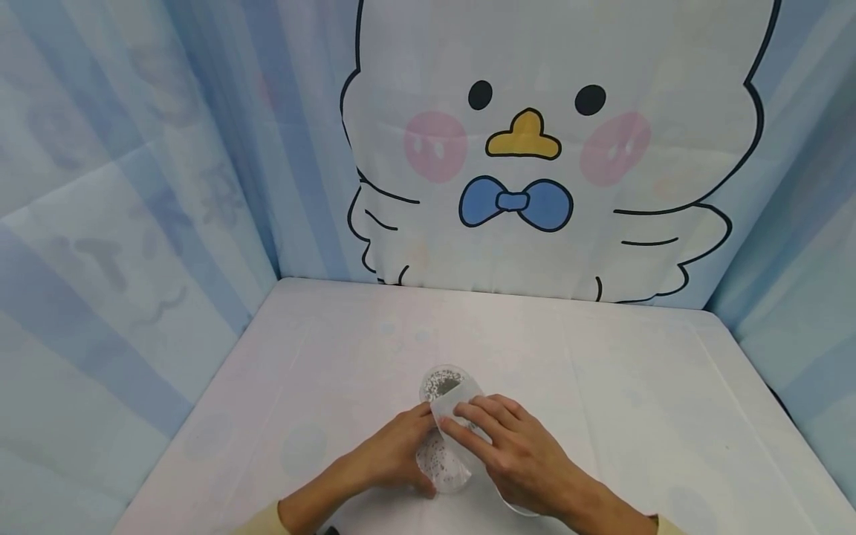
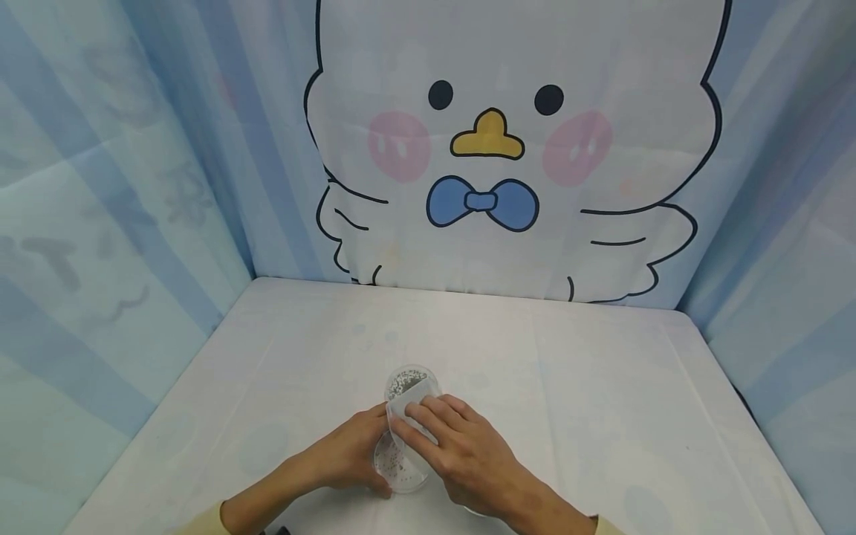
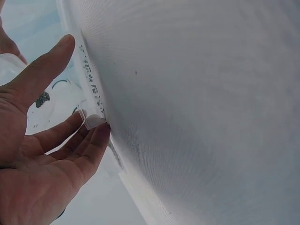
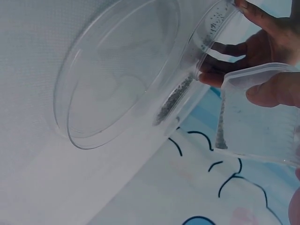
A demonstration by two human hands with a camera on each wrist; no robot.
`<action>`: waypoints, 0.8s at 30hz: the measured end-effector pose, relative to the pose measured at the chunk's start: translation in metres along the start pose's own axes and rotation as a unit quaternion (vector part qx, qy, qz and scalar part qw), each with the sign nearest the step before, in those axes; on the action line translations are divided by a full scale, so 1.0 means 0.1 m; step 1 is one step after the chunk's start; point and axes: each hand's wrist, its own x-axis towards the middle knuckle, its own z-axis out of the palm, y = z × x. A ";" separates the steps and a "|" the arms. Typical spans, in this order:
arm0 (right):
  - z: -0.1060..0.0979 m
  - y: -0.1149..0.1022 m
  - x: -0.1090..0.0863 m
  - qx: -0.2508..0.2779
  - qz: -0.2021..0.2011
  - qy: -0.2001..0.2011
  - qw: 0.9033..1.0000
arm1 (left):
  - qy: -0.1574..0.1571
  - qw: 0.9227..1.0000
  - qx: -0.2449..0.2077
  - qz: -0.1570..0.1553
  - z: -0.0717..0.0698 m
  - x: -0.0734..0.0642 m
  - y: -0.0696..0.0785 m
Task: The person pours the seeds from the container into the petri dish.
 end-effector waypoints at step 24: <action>0.01 -0.03 -0.01 0.007 -0.025 -0.003 1.000 | -0.003 1.000 -0.003 -0.001 -0.01 -0.03 0.02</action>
